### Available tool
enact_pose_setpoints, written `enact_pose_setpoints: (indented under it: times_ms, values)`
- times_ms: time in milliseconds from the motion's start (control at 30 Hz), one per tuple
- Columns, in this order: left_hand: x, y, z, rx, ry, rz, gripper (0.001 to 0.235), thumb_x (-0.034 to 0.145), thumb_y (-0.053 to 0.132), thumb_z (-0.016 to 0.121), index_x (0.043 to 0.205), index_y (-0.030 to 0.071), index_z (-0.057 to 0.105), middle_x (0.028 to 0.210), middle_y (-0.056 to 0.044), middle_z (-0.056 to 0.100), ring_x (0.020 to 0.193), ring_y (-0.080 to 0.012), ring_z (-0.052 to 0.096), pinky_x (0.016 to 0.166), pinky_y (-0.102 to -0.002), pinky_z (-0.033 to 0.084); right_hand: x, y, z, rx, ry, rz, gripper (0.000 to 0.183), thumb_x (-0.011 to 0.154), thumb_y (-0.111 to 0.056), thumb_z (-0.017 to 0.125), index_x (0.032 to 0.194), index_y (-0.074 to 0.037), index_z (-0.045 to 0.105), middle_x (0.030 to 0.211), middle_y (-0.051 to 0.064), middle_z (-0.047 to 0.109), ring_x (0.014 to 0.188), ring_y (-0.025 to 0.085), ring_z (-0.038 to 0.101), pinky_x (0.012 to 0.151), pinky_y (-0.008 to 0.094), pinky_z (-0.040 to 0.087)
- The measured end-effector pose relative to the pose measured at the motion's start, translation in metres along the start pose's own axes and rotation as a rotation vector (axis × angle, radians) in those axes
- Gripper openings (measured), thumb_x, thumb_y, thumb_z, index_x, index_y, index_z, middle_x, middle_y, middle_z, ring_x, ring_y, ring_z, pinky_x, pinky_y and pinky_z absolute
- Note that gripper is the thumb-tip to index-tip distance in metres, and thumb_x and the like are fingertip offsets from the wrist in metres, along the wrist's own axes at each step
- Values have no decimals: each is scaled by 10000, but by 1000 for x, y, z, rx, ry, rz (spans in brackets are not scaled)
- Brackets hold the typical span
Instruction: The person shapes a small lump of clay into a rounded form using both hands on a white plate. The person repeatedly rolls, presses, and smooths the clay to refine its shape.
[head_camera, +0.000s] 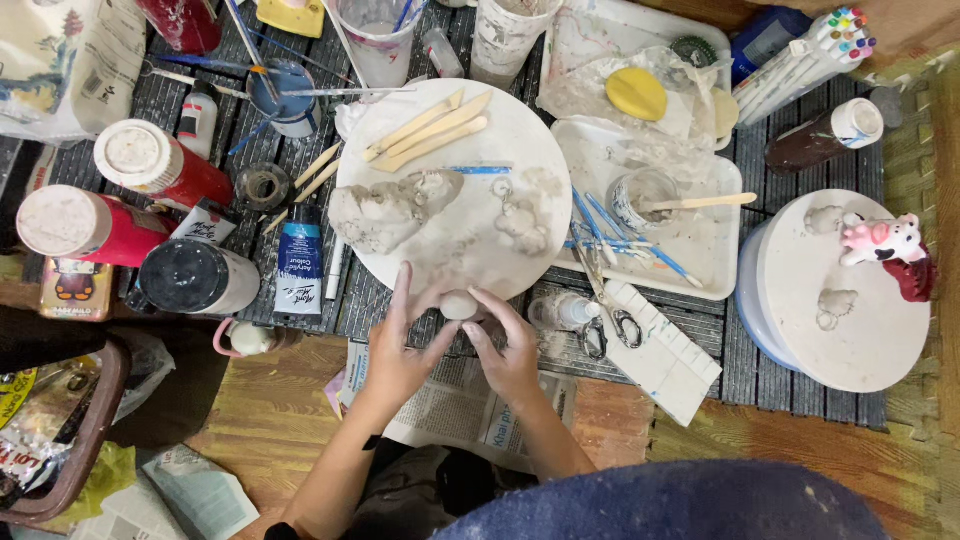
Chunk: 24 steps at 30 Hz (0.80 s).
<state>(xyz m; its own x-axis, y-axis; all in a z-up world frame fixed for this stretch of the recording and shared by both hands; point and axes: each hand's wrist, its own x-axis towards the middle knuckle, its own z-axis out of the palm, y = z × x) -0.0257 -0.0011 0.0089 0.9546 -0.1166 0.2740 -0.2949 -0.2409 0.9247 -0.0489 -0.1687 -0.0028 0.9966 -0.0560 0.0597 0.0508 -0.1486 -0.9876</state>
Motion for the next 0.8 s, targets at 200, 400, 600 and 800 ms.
enact_pose_setpoints:
  times_ms: [200,400,600,800]
  values:
    - [-10,-5,7,-57,44,-53,940,818,101,881,1566,61,314,1293,-90,750,1193,-243,727,1074,-376,534,0,5,-5,268,-47,57,403,992,-33,672,1387,11,610,1181,94,686,1013,147,686,909,279,572]
    - [-8,-4,0,8,-31,13,1029,765,311,887,1574,35,314,1423,-123,645,1383,-322,563,1171,-472,385,-3,9,-13,243,-50,109,411,970,-72,698,1366,2,615,1131,74,676,885,92,611,729,227,508]
    - [7,-18,-4,238,-159,63,818,823,489,763,1499,130,475,1536,-152,529,1465,-353,438,1209,-507,300,-18,0,-26,335,-118,-148,388,1036,-15,614,1407,-30,500,1188,139,660,921,130,686,687,224,585]
    - [22,-26,-20,345,-25,123,421,913,291,709,1305,148,651,1380,-63,650,1390,-292,529,1237,-507,238,-46,-33,-57,296,-157,-118,445,986,41,564,1415,-13,458,1150,183,677,680,114,686,477,194,555]
